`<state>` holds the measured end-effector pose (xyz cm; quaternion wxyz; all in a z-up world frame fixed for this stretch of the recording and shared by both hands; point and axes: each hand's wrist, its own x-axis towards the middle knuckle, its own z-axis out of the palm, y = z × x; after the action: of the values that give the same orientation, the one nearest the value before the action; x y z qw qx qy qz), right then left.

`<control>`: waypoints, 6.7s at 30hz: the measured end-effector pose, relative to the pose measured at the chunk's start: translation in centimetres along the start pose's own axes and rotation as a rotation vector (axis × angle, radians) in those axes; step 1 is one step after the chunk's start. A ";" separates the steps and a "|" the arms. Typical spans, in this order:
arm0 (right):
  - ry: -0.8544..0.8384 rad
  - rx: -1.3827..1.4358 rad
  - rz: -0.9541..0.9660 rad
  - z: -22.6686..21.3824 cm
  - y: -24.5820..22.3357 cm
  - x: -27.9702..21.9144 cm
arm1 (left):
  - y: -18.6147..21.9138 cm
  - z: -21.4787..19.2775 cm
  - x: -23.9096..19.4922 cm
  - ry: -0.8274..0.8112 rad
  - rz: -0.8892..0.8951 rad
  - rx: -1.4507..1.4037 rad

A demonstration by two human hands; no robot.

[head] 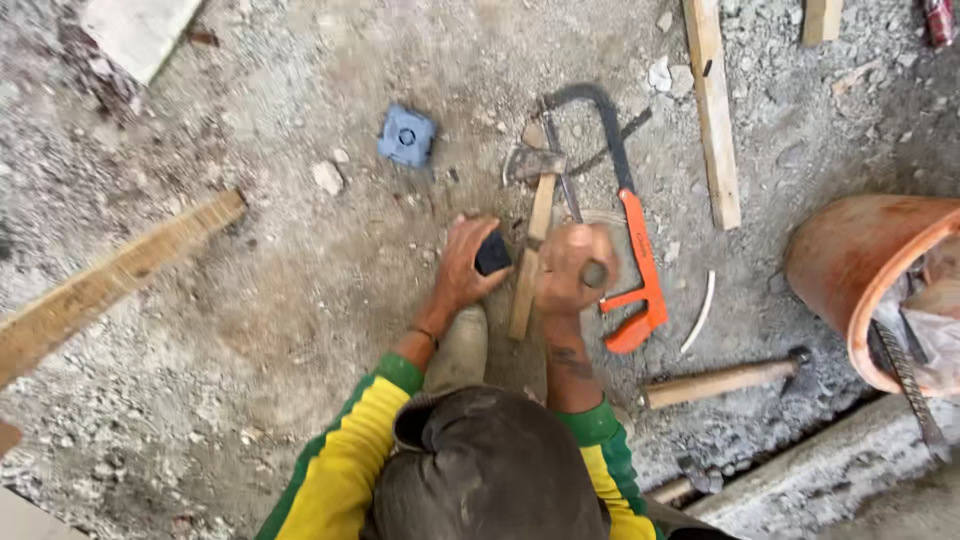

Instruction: The person prepares a plastic electrical box by using a hammer, a knife, and a handsaw to knock out and trim openings for wiring.

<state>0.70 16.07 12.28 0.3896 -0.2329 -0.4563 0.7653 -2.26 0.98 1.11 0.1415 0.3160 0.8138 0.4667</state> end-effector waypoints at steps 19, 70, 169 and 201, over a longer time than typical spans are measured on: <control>-0.028 -0.665 0.429 -5.3 -3.4 0.1 | 2.2 -3.7 2.7 0.132 -0.501 -0.313; -0.217 -0.076 -0.206 8.4 2.3 14.5 | -5.4 1.6 22.5 0.391 -0.184 -0.440; -0.625 -2.024 0.452 -14.2 -36.6 3.5 | 10.0 -7.0 10.4 -0.401 -0.273 0.289; -0.680 -1.061 0.152 -16.5 -19.3 -14.9 | 19.5 -12.6 9.1 -0.617 -0.597 -1.303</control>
<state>28.60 18.00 21.40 -0.0010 -0.1699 -0.8540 0.4918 -8.37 5.50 24.84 0.6381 0.0525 0.3500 0.6838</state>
